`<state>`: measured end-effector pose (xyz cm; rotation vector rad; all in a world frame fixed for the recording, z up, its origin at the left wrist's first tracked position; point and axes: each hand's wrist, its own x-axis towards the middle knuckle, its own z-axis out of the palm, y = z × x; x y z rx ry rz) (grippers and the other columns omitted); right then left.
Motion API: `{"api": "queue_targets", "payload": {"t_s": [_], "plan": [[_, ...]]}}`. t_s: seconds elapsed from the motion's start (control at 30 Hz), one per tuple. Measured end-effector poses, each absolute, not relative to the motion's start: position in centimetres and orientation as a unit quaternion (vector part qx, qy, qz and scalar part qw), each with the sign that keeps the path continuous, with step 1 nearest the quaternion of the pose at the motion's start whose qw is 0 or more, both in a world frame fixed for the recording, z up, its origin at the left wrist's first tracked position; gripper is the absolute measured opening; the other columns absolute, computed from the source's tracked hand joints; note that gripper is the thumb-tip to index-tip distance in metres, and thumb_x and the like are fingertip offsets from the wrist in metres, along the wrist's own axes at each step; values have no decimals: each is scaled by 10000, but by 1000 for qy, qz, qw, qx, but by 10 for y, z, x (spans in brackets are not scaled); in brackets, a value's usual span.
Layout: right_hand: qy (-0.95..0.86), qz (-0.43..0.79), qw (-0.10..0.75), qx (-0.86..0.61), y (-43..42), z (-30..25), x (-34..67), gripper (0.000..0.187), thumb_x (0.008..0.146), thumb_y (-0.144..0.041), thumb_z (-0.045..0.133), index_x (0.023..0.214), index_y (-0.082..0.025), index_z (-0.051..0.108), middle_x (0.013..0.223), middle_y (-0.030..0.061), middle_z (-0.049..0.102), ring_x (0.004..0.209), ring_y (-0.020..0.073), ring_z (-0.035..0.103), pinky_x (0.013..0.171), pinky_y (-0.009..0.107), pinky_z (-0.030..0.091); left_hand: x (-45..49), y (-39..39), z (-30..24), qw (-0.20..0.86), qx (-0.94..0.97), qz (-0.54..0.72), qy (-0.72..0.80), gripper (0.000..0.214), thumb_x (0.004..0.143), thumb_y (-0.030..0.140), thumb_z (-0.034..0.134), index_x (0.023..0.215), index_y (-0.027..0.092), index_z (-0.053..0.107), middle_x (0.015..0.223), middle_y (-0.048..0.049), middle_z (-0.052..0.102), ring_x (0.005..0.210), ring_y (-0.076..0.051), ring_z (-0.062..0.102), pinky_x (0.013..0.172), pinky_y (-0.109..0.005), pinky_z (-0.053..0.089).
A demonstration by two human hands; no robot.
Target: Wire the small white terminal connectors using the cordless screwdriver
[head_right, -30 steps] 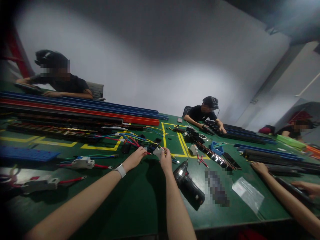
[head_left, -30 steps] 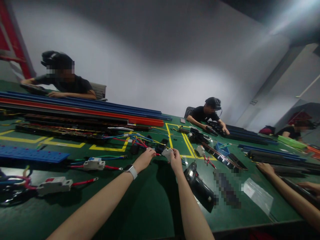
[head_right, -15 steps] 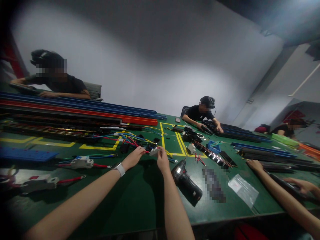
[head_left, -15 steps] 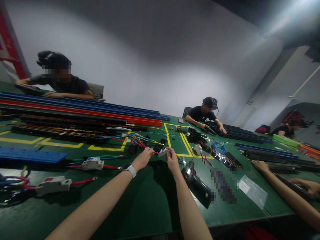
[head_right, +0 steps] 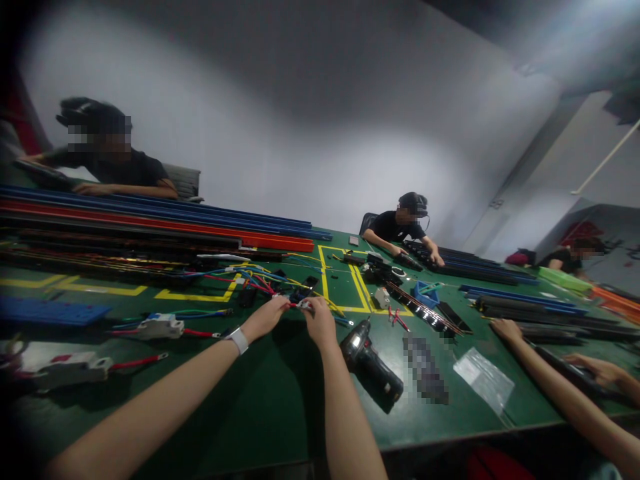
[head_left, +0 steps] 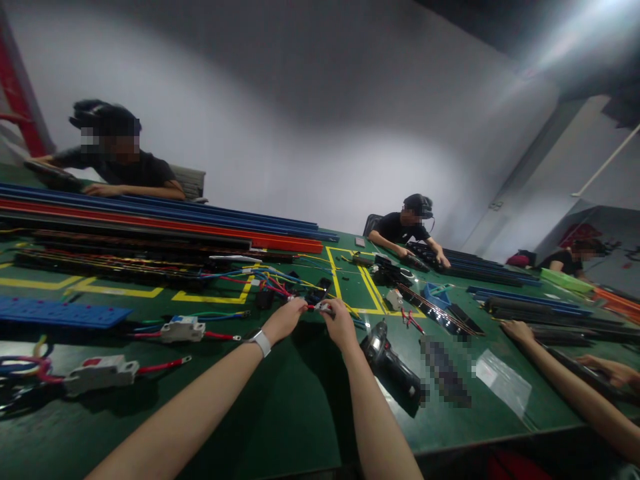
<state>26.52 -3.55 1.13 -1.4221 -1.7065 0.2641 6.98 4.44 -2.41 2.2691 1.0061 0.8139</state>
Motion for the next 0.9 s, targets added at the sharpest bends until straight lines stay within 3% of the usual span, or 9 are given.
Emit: {"api": "queue_targets", "payload": {"t_s": [0.23,0.43,0.53,0.67,0.9], "plan": [[-692,81,388,-604,-37,19,270,275,830,-228,675,1081,-335,701,1093,11,669,991,229,628,850,331,471,72,42,-24,244,857,271,365,282,974,242,385,1066,205,649,1154,-90,645,1011,-195,619,946,-327,472],[-688,95,388,-606,-32,9,271,289,805,-193,676,1075,-290,701,1066,15,697,959,214,650,846,327,496,73,39,-23,227,863,251,375,307,988,275,375,1080,208,660,1142,-91,675,1024,-201,650,945,-318,472],[-685,103,394,-604,-30,4,272,287,785,-172,682,1052,-271,711,1034,17,706,933,205,662,843,322,507,74,31,-18,211,871,250,367,349,982,354,423,1270,256,595,1218,-81,673,1067,-218,655,963,-325,467],[-680,109,403,-604,-30,2,273,264,771,-170,687,1012,-271,725,990,14,717,912,211,676,831,331,516,81,21,-10,176,881,253,359,609,896,480,578,1466,329,424,1374,-53,604,1167,-244,619,1002,-342,454],[-683,113,402,-599,-28,1,276,340,715,-51,611,961,-251,733,945,21,731,904,228,676,835,343,519,98,17,-6,146,867,216,426,403,901,503,552,1274,365,616,1187,-48,705,1056,-260,660,871,-335,476]]}}
